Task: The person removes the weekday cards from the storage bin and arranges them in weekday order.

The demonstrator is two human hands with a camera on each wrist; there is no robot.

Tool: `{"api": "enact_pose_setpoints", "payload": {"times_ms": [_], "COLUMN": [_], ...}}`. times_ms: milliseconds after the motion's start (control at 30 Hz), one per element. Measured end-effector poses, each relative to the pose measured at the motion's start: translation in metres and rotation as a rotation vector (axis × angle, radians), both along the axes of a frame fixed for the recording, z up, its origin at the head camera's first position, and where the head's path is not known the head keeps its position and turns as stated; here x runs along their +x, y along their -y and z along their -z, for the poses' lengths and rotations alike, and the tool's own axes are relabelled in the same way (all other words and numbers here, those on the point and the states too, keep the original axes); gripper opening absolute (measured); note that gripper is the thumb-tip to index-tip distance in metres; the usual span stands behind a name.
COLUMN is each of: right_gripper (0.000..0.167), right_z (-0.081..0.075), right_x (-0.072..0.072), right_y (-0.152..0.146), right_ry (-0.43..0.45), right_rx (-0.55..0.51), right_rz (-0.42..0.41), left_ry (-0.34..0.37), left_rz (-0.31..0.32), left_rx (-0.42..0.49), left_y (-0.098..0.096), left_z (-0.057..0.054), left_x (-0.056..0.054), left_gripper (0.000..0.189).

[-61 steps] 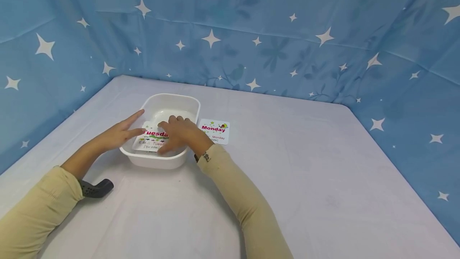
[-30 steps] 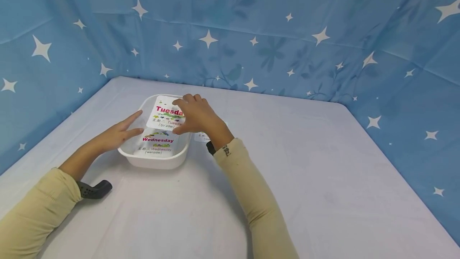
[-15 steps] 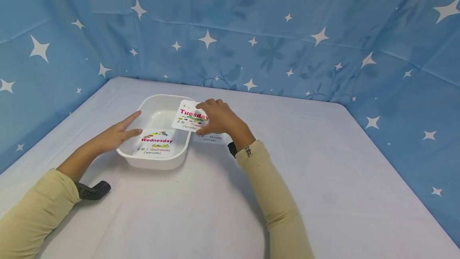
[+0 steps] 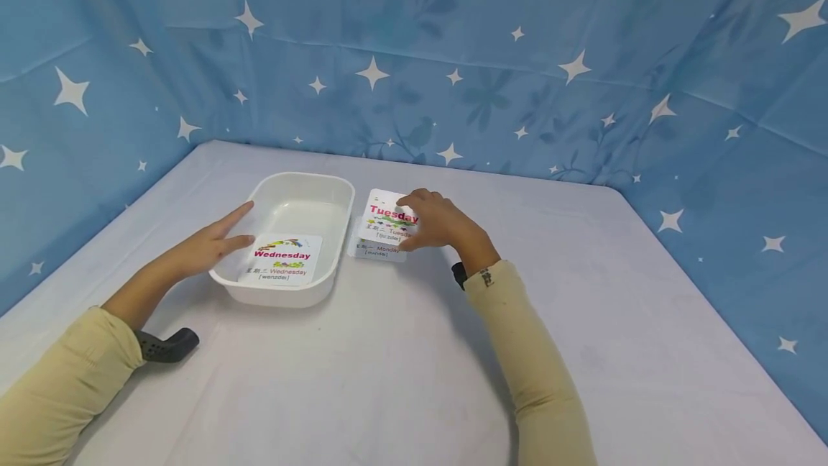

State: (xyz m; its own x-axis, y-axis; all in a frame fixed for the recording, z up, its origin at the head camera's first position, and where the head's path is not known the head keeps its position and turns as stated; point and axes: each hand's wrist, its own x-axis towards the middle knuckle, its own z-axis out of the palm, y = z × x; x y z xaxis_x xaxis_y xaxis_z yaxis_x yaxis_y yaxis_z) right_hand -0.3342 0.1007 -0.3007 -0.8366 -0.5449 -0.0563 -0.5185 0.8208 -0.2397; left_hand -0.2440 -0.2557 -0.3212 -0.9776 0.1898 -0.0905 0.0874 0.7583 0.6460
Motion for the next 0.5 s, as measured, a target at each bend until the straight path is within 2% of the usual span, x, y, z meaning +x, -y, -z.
{"api": "enact_pose_setpoints", "payload": {"times_ms": [300, 500], "right_gripper": [0.081, 0.082], "right_z": [0.008, 0.009], "right_x": [-0.003, -0.004], "right_y": [-0.045, -0.064], "right_ry": [0.088, 0.118], "right_rx": [0.041, 0.048], "right_rz": [0.050, 0.076], "left_ry": [0.005, -0.003], "left_rz": [-0.005, 0.002], "left_rx": [-0.012, 0.001], "left_y": [0.000, -0.001], "left_z": [-0.001, 0.000], "left_x": [0.002, 0.001], "left_gripper": [0.070, 0.070]}}
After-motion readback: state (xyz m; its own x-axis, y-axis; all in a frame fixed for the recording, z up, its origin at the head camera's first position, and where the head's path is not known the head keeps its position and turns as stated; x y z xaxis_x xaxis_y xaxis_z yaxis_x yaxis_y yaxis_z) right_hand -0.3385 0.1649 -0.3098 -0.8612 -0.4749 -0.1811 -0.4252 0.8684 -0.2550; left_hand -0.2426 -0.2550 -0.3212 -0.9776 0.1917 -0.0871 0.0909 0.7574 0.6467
